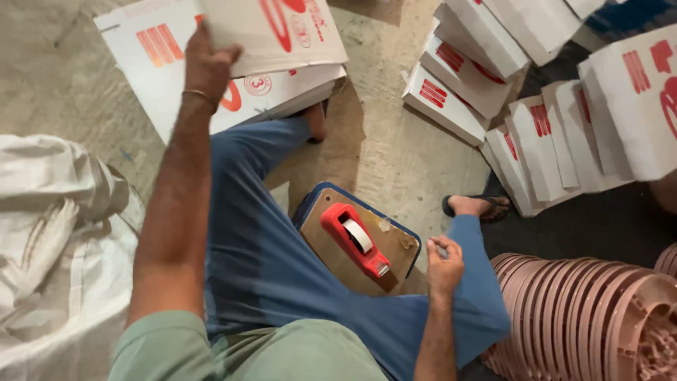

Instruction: The person sits on the floor and repeatedly folds flat cardboard boxes into rectangular packages. They use a handheld tape dispenser to seal the boxes and then stack the finished packages on the floor.

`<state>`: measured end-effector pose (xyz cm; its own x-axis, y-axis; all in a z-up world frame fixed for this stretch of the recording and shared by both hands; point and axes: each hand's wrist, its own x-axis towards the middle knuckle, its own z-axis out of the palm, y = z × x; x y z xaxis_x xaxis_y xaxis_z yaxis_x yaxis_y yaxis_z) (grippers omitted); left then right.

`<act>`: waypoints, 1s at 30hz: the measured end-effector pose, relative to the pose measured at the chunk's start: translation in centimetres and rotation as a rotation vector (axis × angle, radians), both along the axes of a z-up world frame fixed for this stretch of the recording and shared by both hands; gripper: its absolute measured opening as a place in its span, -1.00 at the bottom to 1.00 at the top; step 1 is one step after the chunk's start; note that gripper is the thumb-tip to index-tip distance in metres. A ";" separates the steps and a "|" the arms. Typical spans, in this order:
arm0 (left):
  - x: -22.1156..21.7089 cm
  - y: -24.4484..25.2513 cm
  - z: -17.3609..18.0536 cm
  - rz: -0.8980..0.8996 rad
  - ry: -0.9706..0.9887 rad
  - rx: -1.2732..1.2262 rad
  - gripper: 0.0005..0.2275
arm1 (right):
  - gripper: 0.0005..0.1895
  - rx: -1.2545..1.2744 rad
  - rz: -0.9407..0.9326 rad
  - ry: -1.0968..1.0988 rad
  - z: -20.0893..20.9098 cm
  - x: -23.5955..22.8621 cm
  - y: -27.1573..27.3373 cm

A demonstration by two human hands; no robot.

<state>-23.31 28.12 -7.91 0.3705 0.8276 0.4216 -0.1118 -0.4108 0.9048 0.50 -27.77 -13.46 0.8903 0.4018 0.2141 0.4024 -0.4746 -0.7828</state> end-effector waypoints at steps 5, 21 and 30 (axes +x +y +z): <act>4.2 -8.2 13.8 -0.068 0.494 0.555 -0.77 | -0.62 -0.039 0.116 -0.349 10.4 -1.6 3.1; 13.9 -22.3 11.6 -0.236 0.804 1.212 -0.47 | -0.66 -0.666 0.459 -0.308 19.8 3.1 4.7; 15.9 -29.9 4.4 -0.104 0.335 1.149 -0.54 | -0.51 -0.315 0.826 0.610 16.6 9.7 4.9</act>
